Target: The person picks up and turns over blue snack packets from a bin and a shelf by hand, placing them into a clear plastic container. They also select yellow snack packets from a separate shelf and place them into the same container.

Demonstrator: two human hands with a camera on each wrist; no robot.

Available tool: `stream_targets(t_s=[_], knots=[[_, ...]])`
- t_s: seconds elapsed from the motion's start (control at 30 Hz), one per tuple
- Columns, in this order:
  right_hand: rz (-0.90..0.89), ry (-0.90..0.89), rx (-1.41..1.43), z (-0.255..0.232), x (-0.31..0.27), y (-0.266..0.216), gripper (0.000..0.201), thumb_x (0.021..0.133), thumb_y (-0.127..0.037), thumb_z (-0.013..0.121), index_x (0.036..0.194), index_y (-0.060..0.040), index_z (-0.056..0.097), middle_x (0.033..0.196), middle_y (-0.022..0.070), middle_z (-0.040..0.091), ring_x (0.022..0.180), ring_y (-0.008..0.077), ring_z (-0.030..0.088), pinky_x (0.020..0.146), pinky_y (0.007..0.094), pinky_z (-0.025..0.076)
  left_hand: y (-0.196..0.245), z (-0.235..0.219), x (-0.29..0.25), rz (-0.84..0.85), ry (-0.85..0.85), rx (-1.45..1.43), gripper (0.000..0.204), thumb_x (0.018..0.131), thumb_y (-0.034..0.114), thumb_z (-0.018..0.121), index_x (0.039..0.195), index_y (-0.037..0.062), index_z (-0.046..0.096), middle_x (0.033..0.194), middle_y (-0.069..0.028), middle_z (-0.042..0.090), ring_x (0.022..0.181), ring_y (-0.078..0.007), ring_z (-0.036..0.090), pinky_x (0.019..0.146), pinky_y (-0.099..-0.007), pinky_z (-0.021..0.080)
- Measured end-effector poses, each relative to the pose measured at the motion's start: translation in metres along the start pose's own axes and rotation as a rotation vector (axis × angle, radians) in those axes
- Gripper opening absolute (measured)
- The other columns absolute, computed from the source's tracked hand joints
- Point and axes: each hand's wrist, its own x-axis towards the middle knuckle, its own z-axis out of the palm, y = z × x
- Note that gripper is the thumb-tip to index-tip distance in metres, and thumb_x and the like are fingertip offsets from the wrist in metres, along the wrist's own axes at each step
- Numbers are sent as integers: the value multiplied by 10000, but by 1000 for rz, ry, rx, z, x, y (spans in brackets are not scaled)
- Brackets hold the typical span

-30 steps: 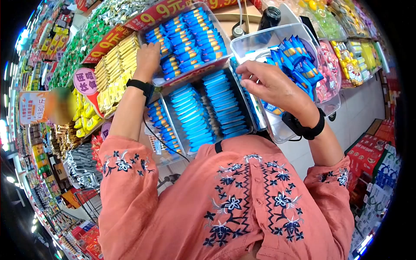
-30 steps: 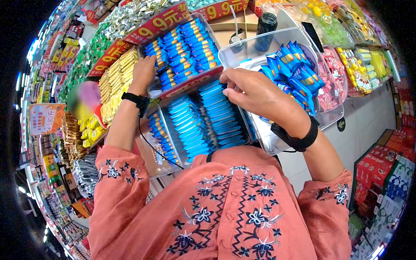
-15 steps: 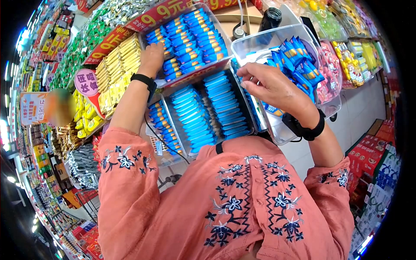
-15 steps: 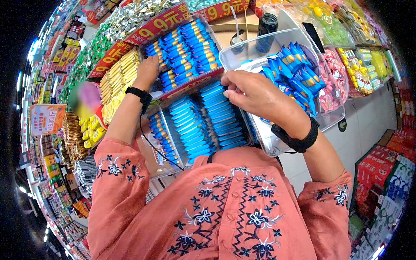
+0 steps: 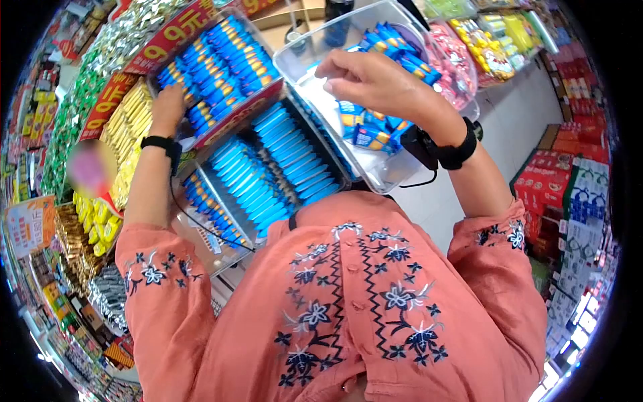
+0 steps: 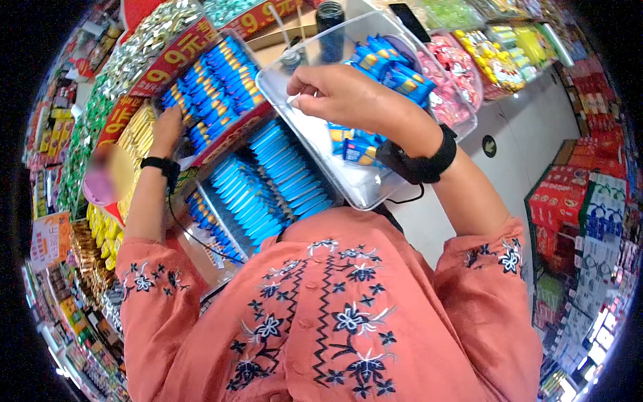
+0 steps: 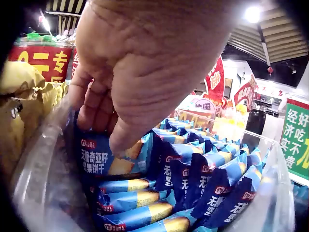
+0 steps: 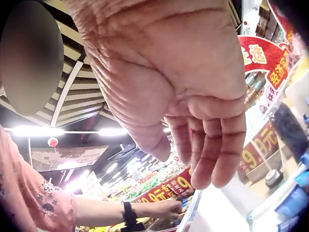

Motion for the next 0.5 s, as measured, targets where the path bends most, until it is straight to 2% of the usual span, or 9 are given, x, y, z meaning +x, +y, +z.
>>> stream_targets(t_s=[0.03, 0.17, 0.2, 0.33, 0.47, 0.5], knots=[[28, 17, 25, -4, -1, 4, 265, 938, -217, 632, 1093, -3, 646, 896, 136, 703, 810, 221, 679, 725, 343, 536, 3, -5, -3, -11, -1, -16, 313, 887, 203, 672, 1164, 80, 595, 1092, -189, 657, 1018, -400, 644, 831, -514, 530], [115, 14, 34, -20, -11, 19, 267, 931, -212, 634, 1085, 6, 650, 893, 120, 705, 825, 198, 677, 754, 321, 540, 3, -17, -7, 4, -7, -43, 294, 843, 168, 705, 1076, 56, 566, 1072, -195, 645, 1022, -406, 638, 837, -516, 527], [136, -43, -15, -24, -15, 20, 299, 961, -214, 611, 1154, 14, 597, 945, 56, 673, 836, 118, 631, 727, 282, 524, 2, -18, -8, 5, -5, -52, 299, 832, 163, 713, 1064, 52, 559, 1070, -196, 642, 1021, -408, 637, 838, -517, 526], [225, -113, -52, -27, -20, 27, 253, 958, -203, 611, 1128, -16, 606, 880, 23, 640, 773, 100, 595, 650, 272, 491, -18, 4, -6, 54, 42, -60, 352, 822, 179, 717, 1105, 53, 550, 1085, -203, 635, 1029, -407, 626, 836, -519, 517], [215, -104, -41, -20, -21, 40, 221, 959, -186, 610, 1104, -20, 620, 899, 27, 658, 771, 93, 598, 636, 266, 490, -18, -22, -14, -5, 31, -174, 332, 838, 224, 729, 1089, 53, 596, 1027, -203, 648, 1003, -401, 626, 815, -507, 507], [208, -108, -36, -18, -18, 39, 239, 945, -195, 614, 1091, -6, 629, 894, 52, 667, 788, 127, 616, 674, 288, 501, -17, -36, -15, -27, 42, -231, 316, 847, 231, 726, 1074, 46, 607, 999, -199, 655, 981, -391, 633, 803, -493, 506]])
